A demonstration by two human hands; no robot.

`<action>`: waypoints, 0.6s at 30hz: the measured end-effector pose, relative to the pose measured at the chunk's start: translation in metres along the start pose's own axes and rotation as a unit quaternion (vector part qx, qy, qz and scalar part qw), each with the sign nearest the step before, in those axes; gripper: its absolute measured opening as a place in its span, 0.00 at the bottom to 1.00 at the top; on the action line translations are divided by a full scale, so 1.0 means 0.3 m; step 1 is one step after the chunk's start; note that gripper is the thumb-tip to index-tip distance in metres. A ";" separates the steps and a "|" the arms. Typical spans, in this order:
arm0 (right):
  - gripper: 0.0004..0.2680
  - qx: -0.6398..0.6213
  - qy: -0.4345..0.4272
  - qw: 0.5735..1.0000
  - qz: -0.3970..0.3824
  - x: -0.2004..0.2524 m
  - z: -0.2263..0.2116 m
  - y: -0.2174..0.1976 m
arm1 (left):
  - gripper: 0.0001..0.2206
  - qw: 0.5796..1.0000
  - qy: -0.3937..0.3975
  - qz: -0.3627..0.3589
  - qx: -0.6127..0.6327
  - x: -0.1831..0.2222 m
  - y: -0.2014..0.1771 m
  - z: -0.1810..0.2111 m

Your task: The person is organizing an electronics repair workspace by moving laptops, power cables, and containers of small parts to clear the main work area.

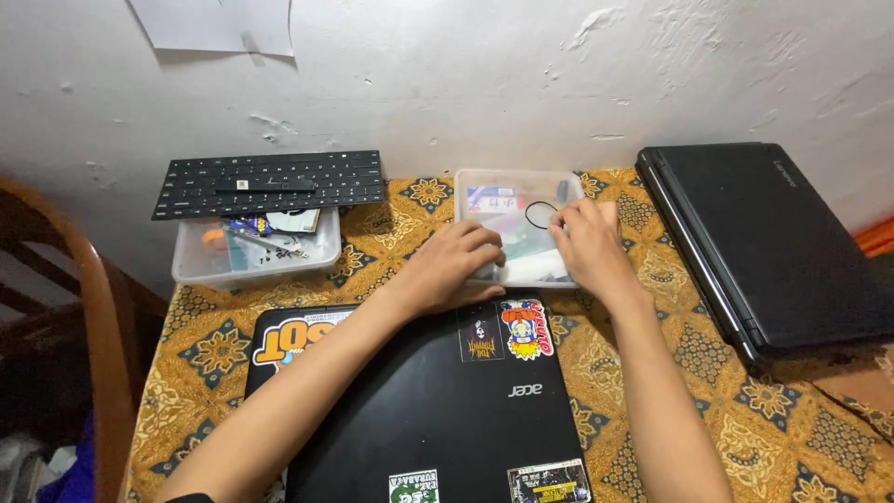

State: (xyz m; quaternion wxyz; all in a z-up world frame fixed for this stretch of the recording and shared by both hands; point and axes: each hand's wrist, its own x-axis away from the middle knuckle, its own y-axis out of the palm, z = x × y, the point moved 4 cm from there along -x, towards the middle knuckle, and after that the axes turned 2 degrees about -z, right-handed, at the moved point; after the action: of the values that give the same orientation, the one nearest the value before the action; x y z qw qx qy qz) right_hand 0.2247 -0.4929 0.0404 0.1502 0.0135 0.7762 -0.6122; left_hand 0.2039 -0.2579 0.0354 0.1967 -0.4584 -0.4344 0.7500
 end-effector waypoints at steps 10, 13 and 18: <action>0.06 -0.661 0.044 0.749 0.014 0.058 -0.234 -0.077 | 0.20 0.917 -0.123 0.132 0.357 -0.002 -0.049 -0.049; 0.07 -0.738 0.036 0.673 -0.033 0.058 -0.294 -0.029 | 0.20 0.817 -0.180 0.145 0.529 0.001 -0.058 -0.028; 0.08 -0.766 0.063 0.637 -0.055 0.061 -0.284 0.041 | 0.08 0.787 -0.197 0.177 0.558 0.052 -0.003 -0.110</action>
State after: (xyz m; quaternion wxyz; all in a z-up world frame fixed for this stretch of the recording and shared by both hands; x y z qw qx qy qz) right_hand 0.1912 -0.4115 0.0418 0.0233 -0.1102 0.9739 0.1971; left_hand 0.2243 -0.2309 0.0215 0.1925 -0.1800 0.1190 0.9573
